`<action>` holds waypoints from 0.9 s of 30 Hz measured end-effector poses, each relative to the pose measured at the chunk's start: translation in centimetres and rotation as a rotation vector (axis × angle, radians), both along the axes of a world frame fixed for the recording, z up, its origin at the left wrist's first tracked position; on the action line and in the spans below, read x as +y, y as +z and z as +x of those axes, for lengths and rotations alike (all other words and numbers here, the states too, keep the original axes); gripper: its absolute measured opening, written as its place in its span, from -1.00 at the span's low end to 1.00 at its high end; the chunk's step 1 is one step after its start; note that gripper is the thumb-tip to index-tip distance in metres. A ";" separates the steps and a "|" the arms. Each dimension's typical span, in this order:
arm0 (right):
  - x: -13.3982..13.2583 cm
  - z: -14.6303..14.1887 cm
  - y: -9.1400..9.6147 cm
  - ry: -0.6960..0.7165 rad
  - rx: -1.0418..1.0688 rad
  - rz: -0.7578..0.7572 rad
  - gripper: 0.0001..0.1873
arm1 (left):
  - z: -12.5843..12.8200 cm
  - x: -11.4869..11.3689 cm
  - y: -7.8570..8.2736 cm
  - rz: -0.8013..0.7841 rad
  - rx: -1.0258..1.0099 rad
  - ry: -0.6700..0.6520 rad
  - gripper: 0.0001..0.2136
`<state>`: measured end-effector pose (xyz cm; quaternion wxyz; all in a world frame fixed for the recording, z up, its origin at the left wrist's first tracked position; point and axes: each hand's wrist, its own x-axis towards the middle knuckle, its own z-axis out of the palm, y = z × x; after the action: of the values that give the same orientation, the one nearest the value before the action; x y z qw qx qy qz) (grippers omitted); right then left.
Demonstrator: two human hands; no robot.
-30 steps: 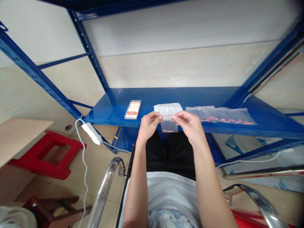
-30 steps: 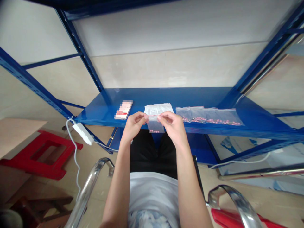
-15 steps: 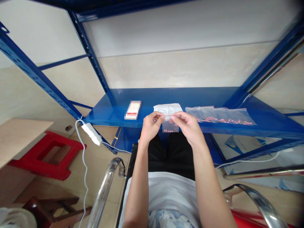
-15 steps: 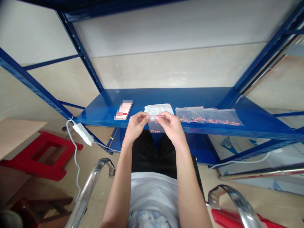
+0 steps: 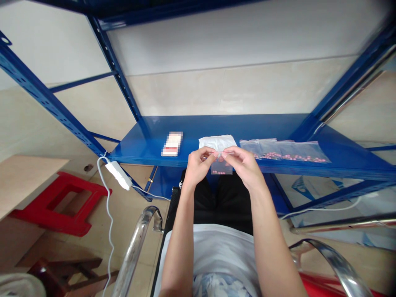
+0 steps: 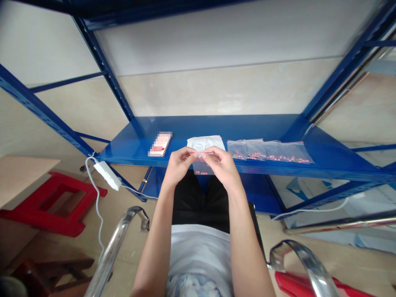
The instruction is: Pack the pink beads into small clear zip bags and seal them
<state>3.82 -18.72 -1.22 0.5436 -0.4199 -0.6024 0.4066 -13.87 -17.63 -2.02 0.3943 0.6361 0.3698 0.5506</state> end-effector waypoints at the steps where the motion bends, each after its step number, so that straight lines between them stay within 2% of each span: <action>1: 0.0 -0.1 0.0 0.003 -0.001 0.005 -0.60 | 0.0 0.0 0.0 -0.008 0.010 0.006 -0.80; 6: 0.3 0.0 -0.4 -0.013 -0.050 0.066 -0.64 | 0.0 0.0 -0.1 -0.040 0.045 -0.024 -0.76; 13: -0.1 0.5 -0.2 -0.005 -0.109 0.110 -0.69 | 0.1 -0.1 -0.1 0.056 0.077 -0.020 -0.77; 20: 0.1 0.8 -0.2 0.030 -0.083 0.075 -0.63 | -0.2 -0.4 0.3 0.084 0.130 0.062 -0.80; 23: 0.3 1.2 -0.6 -0.048 -0.081 0.095 -0.63 | -0.1 -0.1 0.0 0.047 0.089 0.077 -0.81; 27: 0.4 1.8 -0.8 -0.107 -0.118 0.131 -0.65 | 0.3 0.3 -0.6 -0.064 -0.006 -0.015 -0.80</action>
<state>5.66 -18.34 -2.00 0.5543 -0.4381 -0.6356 0.3112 -13.55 -17.34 -2.61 0.4196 0.6243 0.3811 0.5376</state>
